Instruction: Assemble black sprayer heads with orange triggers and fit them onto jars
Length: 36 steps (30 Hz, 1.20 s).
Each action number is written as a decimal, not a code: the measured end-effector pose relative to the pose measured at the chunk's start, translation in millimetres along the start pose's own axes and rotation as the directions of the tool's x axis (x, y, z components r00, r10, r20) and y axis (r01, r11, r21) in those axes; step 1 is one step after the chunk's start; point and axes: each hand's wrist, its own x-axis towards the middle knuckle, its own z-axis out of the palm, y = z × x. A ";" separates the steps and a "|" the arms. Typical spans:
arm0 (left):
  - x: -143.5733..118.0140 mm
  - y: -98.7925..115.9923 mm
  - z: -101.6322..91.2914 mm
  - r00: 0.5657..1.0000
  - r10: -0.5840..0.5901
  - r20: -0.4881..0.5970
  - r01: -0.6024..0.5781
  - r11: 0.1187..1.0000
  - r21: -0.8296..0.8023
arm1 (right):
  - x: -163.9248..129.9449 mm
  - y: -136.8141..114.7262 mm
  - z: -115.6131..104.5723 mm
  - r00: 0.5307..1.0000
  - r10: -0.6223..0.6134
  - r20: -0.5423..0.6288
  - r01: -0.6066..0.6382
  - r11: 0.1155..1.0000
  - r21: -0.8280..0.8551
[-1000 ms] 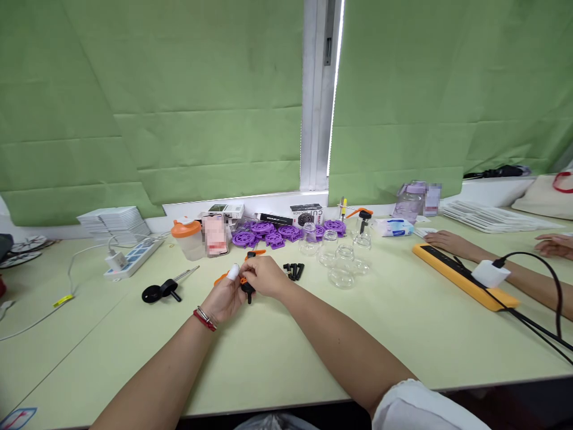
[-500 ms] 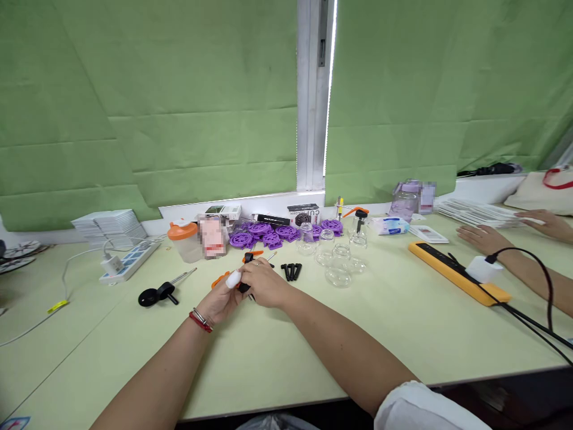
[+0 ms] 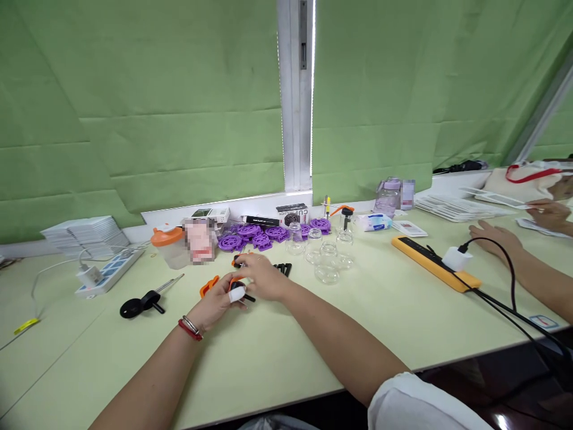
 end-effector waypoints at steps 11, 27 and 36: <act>8.5 -3.3 -6.5 0.954 0.019 -0.300 -0.049 0.995 -0.092 | -34.0 68.7 -7.7 0.407 0.904 -0.132 -0.913 0.400 -0.076; 13.3 -8.5 -15.1 0.951 0.035 -0.308 -0.074 0.990 -0.116 | -30.5 53.6 -10.5 0.604 0.785 -0.141 -0.796 0.584 -0.159; 10.8 -4.7 -10.5 0.957 0.067 -0.282 -0.106 0.986 -0.127 | -23.4 9.9 10.9 0.964 0.232 0.128 -0.211 0.964 -0.160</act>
